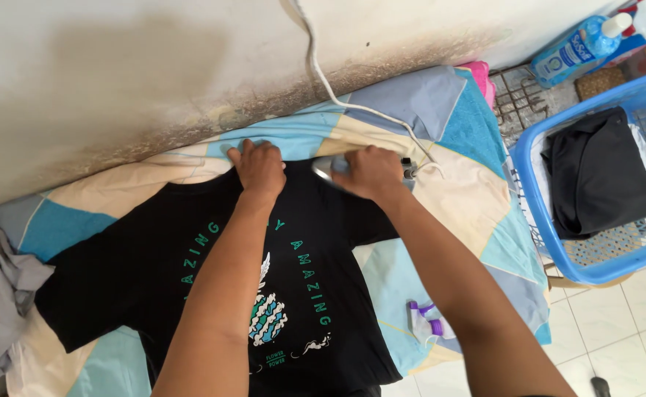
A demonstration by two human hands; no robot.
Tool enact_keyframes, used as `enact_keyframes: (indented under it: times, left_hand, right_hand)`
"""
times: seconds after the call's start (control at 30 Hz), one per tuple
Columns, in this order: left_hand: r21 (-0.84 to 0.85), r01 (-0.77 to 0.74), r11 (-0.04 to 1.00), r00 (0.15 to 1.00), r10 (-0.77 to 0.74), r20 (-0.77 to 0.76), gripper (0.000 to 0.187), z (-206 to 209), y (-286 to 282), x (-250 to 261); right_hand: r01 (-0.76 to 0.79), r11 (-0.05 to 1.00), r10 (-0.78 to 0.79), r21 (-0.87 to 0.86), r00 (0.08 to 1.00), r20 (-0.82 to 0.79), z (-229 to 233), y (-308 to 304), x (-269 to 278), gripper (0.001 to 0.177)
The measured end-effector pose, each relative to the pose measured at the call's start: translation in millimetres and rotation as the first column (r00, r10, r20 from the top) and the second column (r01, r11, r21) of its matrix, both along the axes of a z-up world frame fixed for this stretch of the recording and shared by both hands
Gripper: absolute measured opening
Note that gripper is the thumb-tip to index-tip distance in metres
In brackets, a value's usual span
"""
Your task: Ironing and folding a black t-shirt on a bed using a steam iron and spray bottle
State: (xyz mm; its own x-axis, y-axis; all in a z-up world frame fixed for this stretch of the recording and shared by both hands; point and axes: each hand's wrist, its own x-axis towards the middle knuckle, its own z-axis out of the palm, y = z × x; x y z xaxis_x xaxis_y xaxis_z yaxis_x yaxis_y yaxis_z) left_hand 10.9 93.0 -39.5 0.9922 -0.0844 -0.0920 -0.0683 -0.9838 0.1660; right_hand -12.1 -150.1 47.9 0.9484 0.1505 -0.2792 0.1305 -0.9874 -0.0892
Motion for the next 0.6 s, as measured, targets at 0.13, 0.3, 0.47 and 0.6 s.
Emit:
enact_keyframes:
  times: [0.13, 0.3, 0.47, 0.6]
  left_hand:
    - [0.003, 0.033, 0.999, 0.999, -0.033, -0.006, 0.022, -6.4, 3.6, 1.0]
    - [0.001, 0.014, 1.0, 1.0, -0.014, 0.005, 0.021, -14.9, 4.8, 1.8]
    - [0.083, 0.078, 0.993, 0.994, -0.083, 0.066, 0.021, -39.1, 9.6, 4.8]
    - [0.105, 0.149, 0.983, 0.98, -0.161, 0.116, 0.028, -9.1, 9.0, -6.4]
  right_hand:
    - [-0.297, 0.944, 0.33, -0.147, 0.877, 0.349, -27.0, -33.9, -48.9, 0.054]
    - [-0.19, 0.981, 0.192, -0.022, 0.97, 0.147, -23.2, -54.3, -99.9, 0.058]
    - [0.224, 0.974, -0.222, -0.038, 0.974, 0.045, -4.2, -55.4, -57.0, 0.066]
    - [0.422, 0.906, -0.422, -0.036, 0.907, -0.002, -2.9, -57.3, -28.1, 0.07]
